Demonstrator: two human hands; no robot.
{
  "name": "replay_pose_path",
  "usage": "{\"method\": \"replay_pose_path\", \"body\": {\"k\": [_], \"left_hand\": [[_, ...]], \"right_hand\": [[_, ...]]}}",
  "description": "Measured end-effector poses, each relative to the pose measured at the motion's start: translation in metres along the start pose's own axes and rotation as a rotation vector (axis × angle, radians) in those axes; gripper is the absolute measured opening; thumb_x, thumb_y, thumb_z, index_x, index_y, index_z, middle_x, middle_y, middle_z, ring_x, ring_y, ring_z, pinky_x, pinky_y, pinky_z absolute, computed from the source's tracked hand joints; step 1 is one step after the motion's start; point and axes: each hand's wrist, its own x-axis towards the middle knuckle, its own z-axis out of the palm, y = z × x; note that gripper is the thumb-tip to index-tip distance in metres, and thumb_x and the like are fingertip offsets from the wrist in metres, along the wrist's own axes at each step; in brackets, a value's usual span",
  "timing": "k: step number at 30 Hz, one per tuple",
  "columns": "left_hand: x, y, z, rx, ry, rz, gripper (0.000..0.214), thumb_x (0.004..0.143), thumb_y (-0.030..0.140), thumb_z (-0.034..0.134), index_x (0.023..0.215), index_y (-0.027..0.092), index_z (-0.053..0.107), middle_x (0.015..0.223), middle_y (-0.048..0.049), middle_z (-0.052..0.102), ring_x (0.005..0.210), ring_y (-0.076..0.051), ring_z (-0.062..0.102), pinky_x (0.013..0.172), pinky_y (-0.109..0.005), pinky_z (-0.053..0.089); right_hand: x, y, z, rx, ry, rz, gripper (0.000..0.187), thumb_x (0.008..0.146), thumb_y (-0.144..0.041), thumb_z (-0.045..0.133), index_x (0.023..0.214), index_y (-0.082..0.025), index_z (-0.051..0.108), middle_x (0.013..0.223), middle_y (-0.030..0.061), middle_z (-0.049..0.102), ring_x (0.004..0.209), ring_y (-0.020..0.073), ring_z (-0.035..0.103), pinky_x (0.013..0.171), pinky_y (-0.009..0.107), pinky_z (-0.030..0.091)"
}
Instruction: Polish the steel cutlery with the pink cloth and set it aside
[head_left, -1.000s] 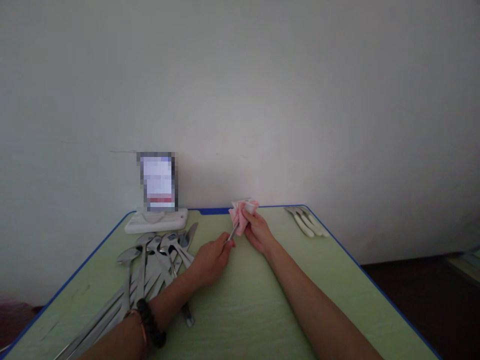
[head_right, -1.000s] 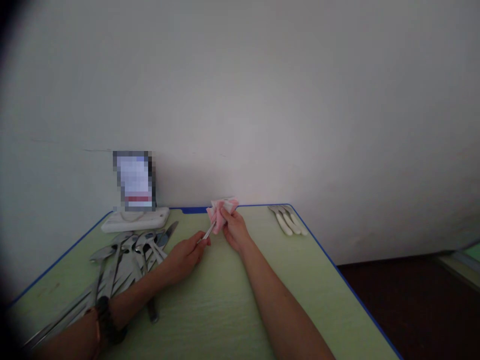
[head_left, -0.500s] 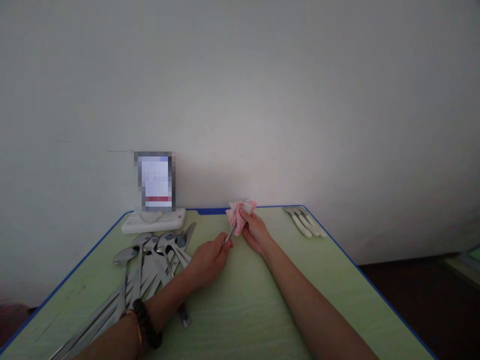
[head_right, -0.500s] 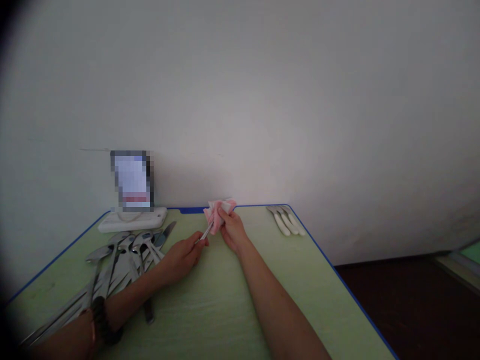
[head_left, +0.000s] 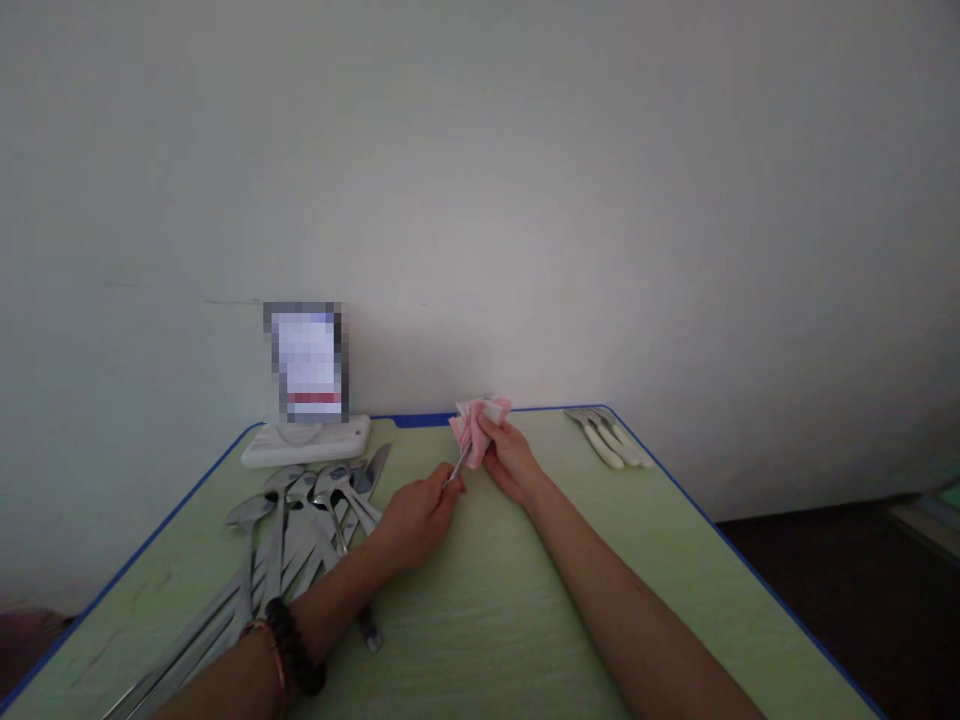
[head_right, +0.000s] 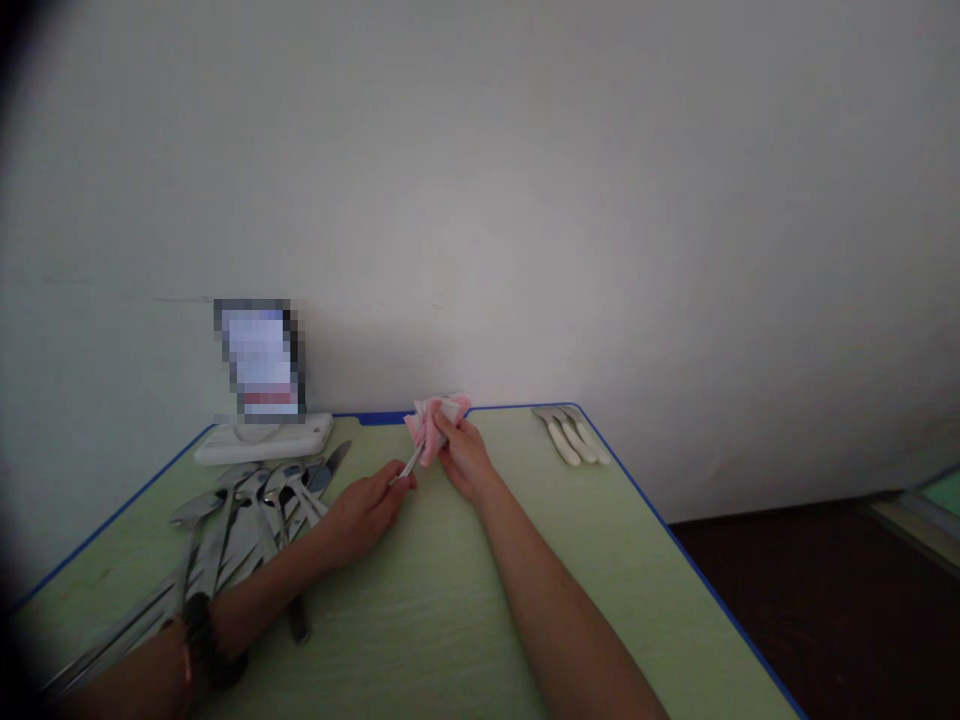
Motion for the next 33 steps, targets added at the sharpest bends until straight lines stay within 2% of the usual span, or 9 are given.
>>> {"method": "replay_pose_path", "body": {"k": [10, 17, 21, 26, 33], "left_hand": [[0.0009, 0.0004, -0.0004, 0.071, -0.005, 0.001, 0.025, 0.091, 0.030, 0.023, 0.091, 0.020, 0.046, 0.064, 0.0001, 0.055, 0.061, -0.015, 0.055, 0.061, -0.023, 0.037], [-0.0001, 0.0026, 0.0004, 0.130, 0.002, 0.009, 0.022, 0.090, 0.032, 0.028, 0.088, 0.021, 0.046, 0.074, -0.0029, 0.061, 0.071, -0.018, 0.059, 0.064, -0.025, 0.037], [-0.0011, 0.0035, 0.0000, 0.140, 0.004, 0.018, 0.019, 0.088, 0.032, 0.031, 0.088, 0.021, 0.047, 0.074, -0.0021, 0.061, 0.069, -0.017, 0.059, 0.063, -0.024, 0.037], [-0.0015, 0.0032, -0.0009, 0.113, 0.002, 0.036, 0.017, 0.086, 0.030, 0.035, 0.088, 0.021, 0.049, 0.072, -0.0008, 0.062, 0.065, -0.015, 0.058, 0.061, -0.023, 0.036], [-0.0017, 0.0039, -0.0006, 0.116, -0.001, 0.024, 0.015, 0.085, 0.029, 0.038, 0.090, 0.021, 0.050, 0.071, 0.0004, 0.062, 0.064, -0.015, 0.058, 0.060, -0.023, 0.035]], "right_hand": [[-0.0015, -0.0022, 0.0025, 0.073, 0.002, -0.041, 0.020, 0.066, -0.030, 0.070, 0.079, -0.016, 0.064, 0.072, -0.0017, 0.064, 0.065, 0.0082, 0.055, 0.064, 0.020, 0.045], [0.0001, -0.0015, 0.0027, 0.105, 0.021, -0.043, 0.019, 0.067, -0.030, 0.069, 0.080, -0.017, 0.063, 0.072, -0.0020, 0.063, 0.068, 0.0085, 0.056, 0.071, 0.021, 0.045], [-0.0001, -0.0026, 0.0038, 0.136, 0.017, -0.023, 0.016, 0.068, -0.028, 0.069, 0.078, -0.017, 0.064, 0.073, -0.0017, 0.063, 0.067, 0.0080, 0.056, 0.071, 0.020, 0.045], [-0.0025, -0.0051, 0.0059, 0.148, 0.003, 0.021, 0.016, 0.067, -0.028, 0.070, 0.076, -0.017, 0.063, 0.069, -0.0022, 0.063, 0.063, 0.0072, 0.054, 0.063, 0.018, 0.045], [-0.0036, -0.0053, 0.0053, 0.119, -0.016, 0.030, 0.017, 0.067, -0.030, 0.069, 0.076, -0.018, 0.062, 0.067, -0.0025, 0.062, 0.061, 0.0078, 0.054, 0.062, 0.020, 0.045]]}}
